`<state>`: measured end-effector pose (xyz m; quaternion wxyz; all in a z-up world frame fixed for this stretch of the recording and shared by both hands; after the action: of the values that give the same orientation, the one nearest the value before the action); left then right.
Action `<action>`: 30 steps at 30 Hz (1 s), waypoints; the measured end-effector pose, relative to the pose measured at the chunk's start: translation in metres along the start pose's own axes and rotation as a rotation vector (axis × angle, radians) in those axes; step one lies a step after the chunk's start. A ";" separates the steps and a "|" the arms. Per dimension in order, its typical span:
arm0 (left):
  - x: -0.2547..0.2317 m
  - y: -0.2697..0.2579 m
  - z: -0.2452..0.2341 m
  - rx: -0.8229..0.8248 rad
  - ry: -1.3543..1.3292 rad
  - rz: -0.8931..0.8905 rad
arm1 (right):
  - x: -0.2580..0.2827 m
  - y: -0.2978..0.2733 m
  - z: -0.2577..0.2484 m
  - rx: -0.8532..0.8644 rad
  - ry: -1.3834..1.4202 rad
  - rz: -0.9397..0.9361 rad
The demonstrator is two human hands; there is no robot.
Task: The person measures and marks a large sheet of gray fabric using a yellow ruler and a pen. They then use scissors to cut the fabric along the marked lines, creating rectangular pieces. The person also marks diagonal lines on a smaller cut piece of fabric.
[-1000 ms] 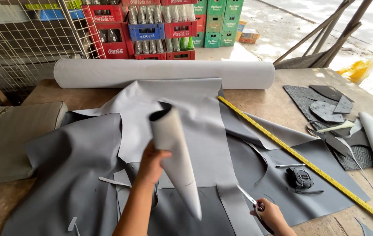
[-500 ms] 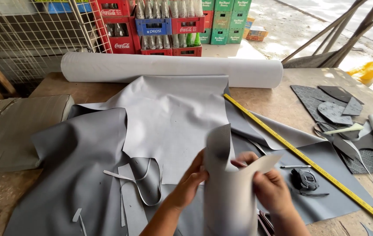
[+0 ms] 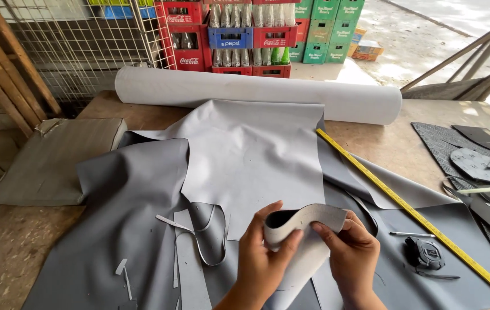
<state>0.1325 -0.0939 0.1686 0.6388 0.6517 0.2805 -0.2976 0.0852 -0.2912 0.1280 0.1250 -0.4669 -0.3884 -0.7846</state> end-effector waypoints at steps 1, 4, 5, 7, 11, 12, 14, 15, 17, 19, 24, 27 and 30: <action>0.015 -0.002 -0.005 -0.021 -0.013 -0.154 | -0.007 0.001 -0.004 0.001 0.005 0.040; 0.032 -0.004 -0.011 0.001 -0.016 -0.325 | -0.012 0.006 -0.006 0.020 0.109 0.092; 0.034 -0.005 -0.011 0.046 -0.009 -0.343 | -0.010 0.008 -0.005 0.039 0.204 0.102; 0.027 -0.002 -0.013 0.022 -0.005 -0.327 | -0.016 0.011 -0.012 0.009 0.179 0.120; 0.013 0.005 -0.022 -0.087 -0.100 -0.225 | -0.018 0.011 -0.018 -0.042 0.136 0.116; 0.014 0.004 -0.024 -0.090 -0.098 -0.225 | -0.018 0.010 -0.018 -0.039 0.137 0.118; 0.019 0.002 -0.028 -0.100 -0.083 -0.269 | -0.017 0.009 -0.018 -0.039 0.075 0.091; 0.018 0.003 -0.029 -0.102 -0.081 -0.269 | -0.015 0.009 -0.015 -0.037 0.076 0.092; 0.017 0.002 -0.029 -0.099 -0.111 -0.286 | -0.013 0.009 -0.009 -0.021 0.155 0.121; 0.018 0.001 -0.030 -0.105 -0.106 -0.272 | -0.003 0.009 -0.001 -0.018 0.227 0.138; 0.019 -0.003 -0.032 -0.110 -0.167 -0.247 | 0.000 0.008 0.002 -0.008 0.304 0.117; 0.034 -0.017 -0.037 -0.165 -0.464 -0.233 | -0.001 0.005 -0.006 -0.056 0.231 0.069; 0.037 -0.024 -0.051 -0.263 -0.433 -0.198 | 0.004 -0.004 -0.010 -0.107 0.266 0.061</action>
<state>0.1406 -0.0427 0.1254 0.7308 0.4539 0.2358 -0.4520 0.0744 -0.2949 0.1263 0.1740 -0.3764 -0.3115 -0.8550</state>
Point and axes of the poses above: each hand's wrist, its own y-axis towards the middle knuckle, its own z-axis out of the palm, x = y × z, the point moved 9 cm from there along y, towards the middle knuckle, and after that the axes turned 7 degrees about -x, right-handed, at the moved point
